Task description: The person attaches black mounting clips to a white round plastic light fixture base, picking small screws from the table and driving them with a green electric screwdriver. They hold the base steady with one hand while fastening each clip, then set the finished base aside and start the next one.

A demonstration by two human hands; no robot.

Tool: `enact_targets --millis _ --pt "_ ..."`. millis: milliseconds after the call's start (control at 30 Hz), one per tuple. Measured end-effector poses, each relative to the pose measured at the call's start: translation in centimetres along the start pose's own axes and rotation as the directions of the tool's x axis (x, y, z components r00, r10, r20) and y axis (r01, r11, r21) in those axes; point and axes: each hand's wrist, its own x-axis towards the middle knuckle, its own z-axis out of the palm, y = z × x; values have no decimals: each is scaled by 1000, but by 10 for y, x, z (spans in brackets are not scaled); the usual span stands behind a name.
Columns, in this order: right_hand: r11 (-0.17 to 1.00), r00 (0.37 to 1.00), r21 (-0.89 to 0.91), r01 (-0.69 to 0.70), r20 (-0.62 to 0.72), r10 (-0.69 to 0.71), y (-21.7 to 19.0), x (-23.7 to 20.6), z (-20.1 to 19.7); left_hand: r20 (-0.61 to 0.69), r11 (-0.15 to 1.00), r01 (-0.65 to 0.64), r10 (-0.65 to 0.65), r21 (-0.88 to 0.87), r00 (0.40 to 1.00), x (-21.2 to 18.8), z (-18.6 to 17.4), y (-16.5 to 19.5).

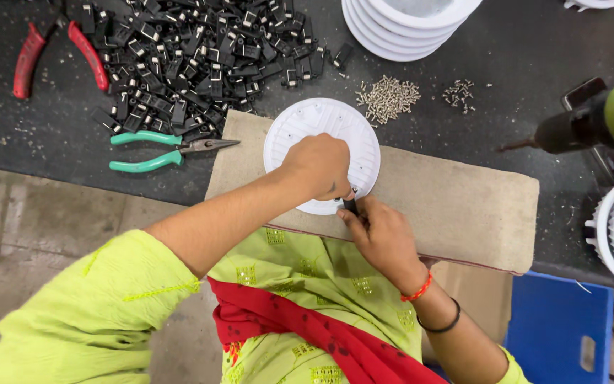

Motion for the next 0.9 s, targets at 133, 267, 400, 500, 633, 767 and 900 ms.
enact_targets --millis 133,267,400,500,633,767,900 --pt "999 998 -20 -51 39 52 0 6 2 8 999 -32 32 32 999 4 -7 1" --pt "999 999 -50 -16 28 18 0 11 5 48 998 -26 24 52 999 9 -12 0" --pt "997 999 -66 -28 41 31 0 14 5 41 999 -12 11 33 999 13 -10 -2" --pt "997 999 -72 -18 36 21 -1 16 5 1 1000 -19 19 14 1000 15 -6 -4" --pt "997 999 -81 -9 44 13 -3 17 6 -12 1000 -18 18 -7 1000 13 -5 -8" --pt "995 999 -99 30 42 -26 1 16 6 -41 998 -55 54 -8 998 10 -4 -8" --pt "996 999 -81 32 32 -30 4 15 6 21 1000 -19 20 -6 1000 14 -6 -4"
